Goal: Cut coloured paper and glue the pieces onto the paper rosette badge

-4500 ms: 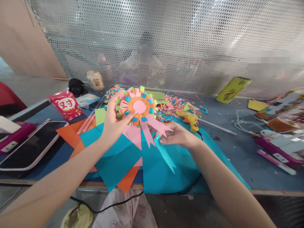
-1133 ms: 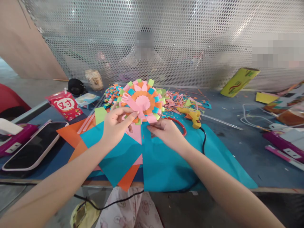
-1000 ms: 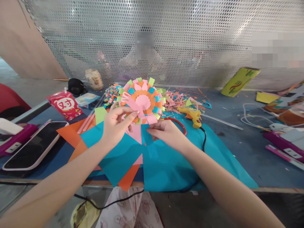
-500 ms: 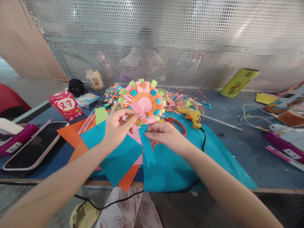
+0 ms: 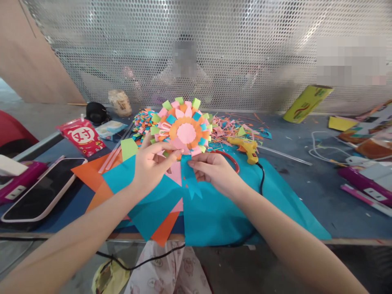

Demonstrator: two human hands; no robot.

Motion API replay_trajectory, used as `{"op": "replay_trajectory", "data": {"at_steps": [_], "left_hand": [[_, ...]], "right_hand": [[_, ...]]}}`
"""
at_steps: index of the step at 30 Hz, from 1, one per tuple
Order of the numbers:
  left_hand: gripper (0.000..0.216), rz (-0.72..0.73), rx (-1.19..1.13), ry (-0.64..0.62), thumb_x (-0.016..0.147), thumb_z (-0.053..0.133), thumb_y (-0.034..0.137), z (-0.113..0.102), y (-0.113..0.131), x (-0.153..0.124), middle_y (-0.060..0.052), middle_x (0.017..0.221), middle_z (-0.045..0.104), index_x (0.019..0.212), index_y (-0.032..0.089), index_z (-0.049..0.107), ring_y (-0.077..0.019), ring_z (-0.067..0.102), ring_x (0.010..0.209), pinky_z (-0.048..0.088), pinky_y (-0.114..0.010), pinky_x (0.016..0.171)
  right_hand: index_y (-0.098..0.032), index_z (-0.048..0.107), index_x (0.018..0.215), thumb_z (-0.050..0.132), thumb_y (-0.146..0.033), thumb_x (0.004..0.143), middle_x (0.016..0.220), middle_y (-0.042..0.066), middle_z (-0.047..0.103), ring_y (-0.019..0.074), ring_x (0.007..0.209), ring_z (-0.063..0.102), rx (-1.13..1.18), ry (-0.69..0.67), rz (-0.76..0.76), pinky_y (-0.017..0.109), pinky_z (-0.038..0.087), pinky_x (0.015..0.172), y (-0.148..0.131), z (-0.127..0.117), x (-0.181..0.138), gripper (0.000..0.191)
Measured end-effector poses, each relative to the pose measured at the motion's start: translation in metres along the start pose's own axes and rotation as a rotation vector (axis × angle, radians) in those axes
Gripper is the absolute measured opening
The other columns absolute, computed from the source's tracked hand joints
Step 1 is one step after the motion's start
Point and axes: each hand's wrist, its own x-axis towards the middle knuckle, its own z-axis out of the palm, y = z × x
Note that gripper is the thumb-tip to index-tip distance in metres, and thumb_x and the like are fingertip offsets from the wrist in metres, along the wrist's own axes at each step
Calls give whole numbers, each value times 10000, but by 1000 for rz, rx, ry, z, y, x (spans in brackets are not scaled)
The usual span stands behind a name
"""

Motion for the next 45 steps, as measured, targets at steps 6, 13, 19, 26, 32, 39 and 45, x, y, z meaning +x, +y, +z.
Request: {"op": "replay_trajectory", "data": {"at_steps": [6, 13, 19, 26, 32, 39, 45], "left_hand": [[65, 78, 52, 18, 733, 688, 264, 1, 3, 0, 9, 736, 682, 721, 201, 693, -54, 534, 408, 474, -198, 361], [57, 151, 47, -28, 720, 710, 242, -1, 0, -3, 9, 782, 685, 775, 231, 720, -56, 562, 432, 495, -185, 349], [95, 313, 157, -73, 752, 688, 222, -5, -4, -3, 22, 775, 680, 828, 266, 725, -56, 587, 477, 560, -204, 459], [164, 201, 102, -98, 792, 636, 214, -5, 3, -5, -16, 949, 665, 936, 238, 711, -60, 635, 519, 544, -157, 415], [224, 103, 0, -34, 794, 627, 203, -3, 2, -3, -48, 1056, 647, 1008, 233, 685, -70, 641, 556, 568, -188, 428], [231, 9, -149, -25, 759, 654, 201, -3, 1, 1, -75, 1102, 612, 988, 208, 686, -83, 641, 573, 565, -200, 393], [230, -27, -230, -28, 743, 669, 185, -1, 0, 1, -61, 1097, 603, 968, 223, 692, -102, 651, 633, 562, -201, 387]], "right_hand": [[-151, 590, 592, 746, -225, 606, 390, -96, 471, 21, 338, 414, -12, 79, -85, 151, 347, 358, 0, 0, 0, 173], [-159, 595, 609, 712, -301, 627, 404, -92, 451, 32, 359, 393, -86, 98, -159, 176, 322, 379, 2, -3, 1, 185], [-144, 623, 654, 662, -342, 669, 409, -90, 440, 29, 377, 359, -184, 85, -224, 189, 270, 394, 1, -7, -1, 202], [-155, 615, 671, 660, -277, 657, 544, -58, 562, 31, 435, 449, -78, 89, -218, 183, 381, 461, 2, -6, -1, 132], [-169, 609, 763, 625, -139, 638, 621, -40, 605, 67, 535, 558, -31, 39, -198, 205, 468, 538, 2, -4, -2, 130], [-163, 625, 711, 687, -251, 626, 752, -21, 606, 72, 630, 557, -64, 111, -227, 203, 467, 539, 2, -7, -3, 137], [-161, 612, 688, 714, -278, 609, 721, -26, 609, 56, 572, 524, -76, 176, -223, 186, 427, 487, 2, -6, -3, 175]]}}
